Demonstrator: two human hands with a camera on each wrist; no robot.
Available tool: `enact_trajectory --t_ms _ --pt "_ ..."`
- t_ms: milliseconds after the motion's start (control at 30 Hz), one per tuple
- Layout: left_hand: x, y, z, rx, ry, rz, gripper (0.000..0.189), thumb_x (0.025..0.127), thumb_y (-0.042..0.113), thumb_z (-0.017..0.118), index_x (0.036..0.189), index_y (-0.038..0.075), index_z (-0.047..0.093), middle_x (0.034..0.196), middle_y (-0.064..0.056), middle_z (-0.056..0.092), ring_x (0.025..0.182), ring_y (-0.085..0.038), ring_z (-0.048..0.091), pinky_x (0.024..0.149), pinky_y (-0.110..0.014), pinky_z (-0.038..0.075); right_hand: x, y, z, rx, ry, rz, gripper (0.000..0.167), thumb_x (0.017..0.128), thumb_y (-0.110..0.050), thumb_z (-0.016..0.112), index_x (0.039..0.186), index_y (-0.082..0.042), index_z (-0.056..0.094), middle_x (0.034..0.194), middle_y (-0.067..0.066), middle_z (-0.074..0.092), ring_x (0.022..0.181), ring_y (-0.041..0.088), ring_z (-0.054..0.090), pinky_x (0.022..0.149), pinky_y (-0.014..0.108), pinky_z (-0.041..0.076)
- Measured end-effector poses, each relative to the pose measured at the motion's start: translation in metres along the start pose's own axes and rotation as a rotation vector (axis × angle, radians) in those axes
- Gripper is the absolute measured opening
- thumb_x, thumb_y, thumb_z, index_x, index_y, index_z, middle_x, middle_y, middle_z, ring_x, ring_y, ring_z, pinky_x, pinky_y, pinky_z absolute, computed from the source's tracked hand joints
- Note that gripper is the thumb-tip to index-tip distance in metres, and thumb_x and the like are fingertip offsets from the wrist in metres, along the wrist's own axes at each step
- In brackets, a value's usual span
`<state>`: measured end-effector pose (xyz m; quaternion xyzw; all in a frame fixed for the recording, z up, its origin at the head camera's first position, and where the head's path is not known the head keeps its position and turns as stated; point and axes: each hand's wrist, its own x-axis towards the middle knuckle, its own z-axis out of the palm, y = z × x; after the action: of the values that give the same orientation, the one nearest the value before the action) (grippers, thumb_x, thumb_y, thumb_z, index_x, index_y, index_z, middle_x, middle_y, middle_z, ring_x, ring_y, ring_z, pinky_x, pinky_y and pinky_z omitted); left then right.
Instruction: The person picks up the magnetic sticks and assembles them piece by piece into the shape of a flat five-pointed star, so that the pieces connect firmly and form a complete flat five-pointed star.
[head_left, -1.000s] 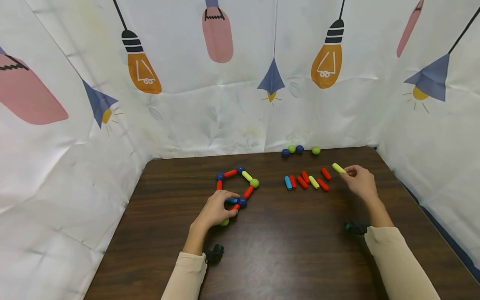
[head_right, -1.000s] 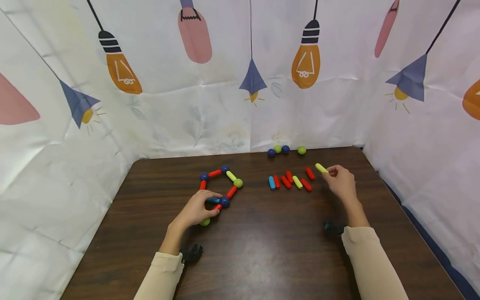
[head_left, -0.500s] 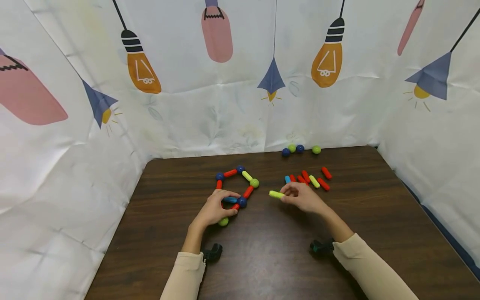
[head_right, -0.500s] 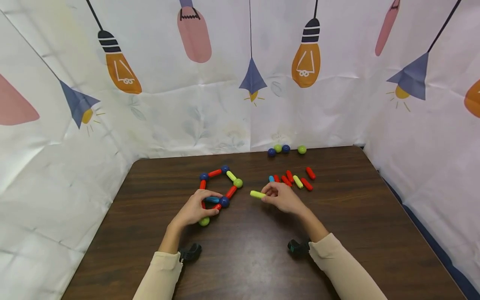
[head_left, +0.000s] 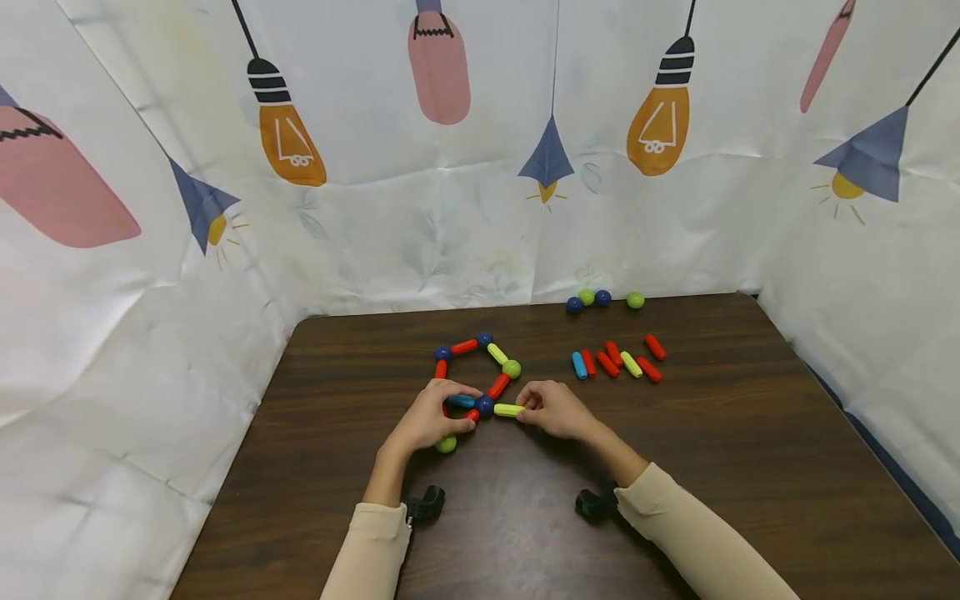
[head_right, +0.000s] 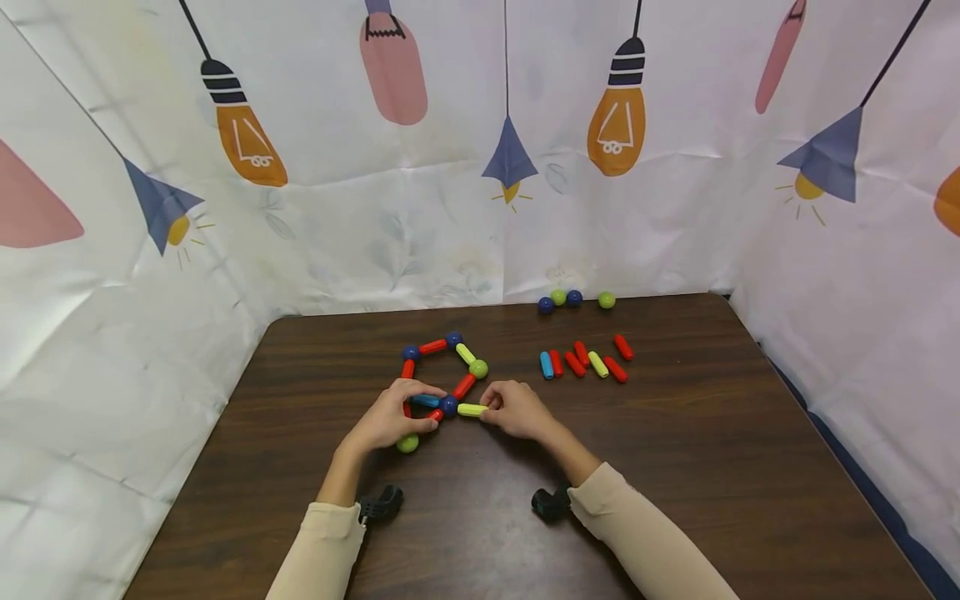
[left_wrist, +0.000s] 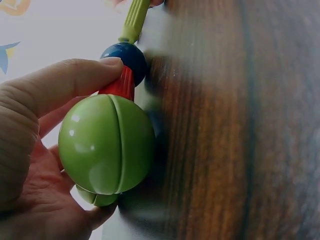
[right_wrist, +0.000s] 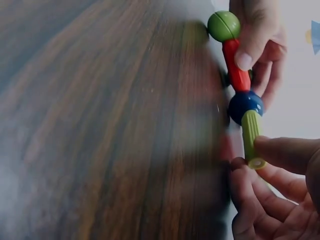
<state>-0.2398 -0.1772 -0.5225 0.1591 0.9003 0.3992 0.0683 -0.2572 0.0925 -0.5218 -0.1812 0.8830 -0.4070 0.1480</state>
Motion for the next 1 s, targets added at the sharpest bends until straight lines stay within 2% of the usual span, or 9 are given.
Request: enact_trajectory --t_ms 233,367,433,533,733,867,1000 --pt "-0.001 0.001 0.0 -0.003 0.004 0.014 0.042 0.082 0.019 0.087 0.121 0.029 0.074 0.127 0.006 0.07 0.123 -0.021 0.048 0.104 -0.049 0.044 0.002 0.001 0.0 0.014 -0.006 0.018 0.011 0.091 -0.018 0.078 0.098 -0.012 0.07 0.085 -0.001 0.068 0.072 0.011 0.06 0.065 0.028 0.05" --pt "-0.001 0.001 -0.001 -0.002 -0.002 0.008 0.042 0.082 0.019 0.087 0.121 0.028 0.074 0.128 0.005 0.069 0.125 -0.022 0.048 0.106 -0.051 0.043 -0.003 0.007 -0.012 0.032 -0.005 0.006 0.014 0.094 -0.021 0.074 0.103 -0.012 0.069 0.088 0.0 0.069 0.072 0.013 0.06 0.064 0.029 0.05" --pt "-0.002 0.001 -0.002 0.001 -0.005 0.008 0.042 0.082 0.019 0.087 0.121 0.028 0.074 0.129 0.004 0.068 0.126 -0.022 0.048 0.107 -0.053 0.043 -0.007 0.013 -0.023 0.046 0.023 0.019 0.015 0.096 -0.023 0.072 0.105 -0.012 0.069 0.089 0.002 0.07 0.073 0.015 0.063 0.064 0.03 0.05" --pt "-0.002 0.001 -0.002 0.003 -0.015 0.005 0.043 0.081 0.018 0.087 0.121 0.029 0.074 0.129 0.004 0.067 0.127 -0.023 0.048 0.108 -0.053 0.042 -0.013 0.027 -0.046 0.066 0.112 0.051 0.018 0.098 -0.025 0.069 0.109 -0.011 0.068 0.092 0.006 0.071 0.076 0.02 0.067 0.066 0.031 0.051" --pt "-0.001 -0.001 -0.003 0.017 -0.016 0.012 0.042 0.082 0.017 0.087 0.12 0.029 0.074 0.127 0.005 0.068 0.124 -0.022 0.048 0.105 -0.051 0.044 -0.029 0.067 -0.095 0.203 0.401 0.188 0.025 0.101 -0.024 0.064 0.117 -0.004 0.066 0.097 0.01 0.068 0.083 0.025 0.066 0.07 0.03 0.053" --pt "-0.001 -0.001 -0.003 0.017 -0.022 0.004 0.042 0.082 0.016 0.087 0.12 0.028 0.074 0.126 0.005 0.069 0.123 -0.022 0.048 0.104 -0.049 0.044 -0.041 0.088 -0.115 0.334 0.562 0.309 0.03 0.102 -0.024 0.063 0.123 -0.003 0.063 0.093 -0.001 0.063 0.082 0.017 0.063 0.07 0.028 0.053" --pt "-0.001 -0.001 -0.001 0.005 -0.024 0.004 0.042 0.081 0.015 0.087 0.119 0.027 0.075 0.125 0.004 0.069 0.123 -0.022 0.048 0.104 -0.049 0.044 -0.051 0.104 -0.126 0.441 0.696 0.382 0.033 0.1 -0.025 0.064 0.126 -0.004 0.062 0.09 -0.011 0.059 0.083 0.01 0.061 0.072 0.024 0.051"
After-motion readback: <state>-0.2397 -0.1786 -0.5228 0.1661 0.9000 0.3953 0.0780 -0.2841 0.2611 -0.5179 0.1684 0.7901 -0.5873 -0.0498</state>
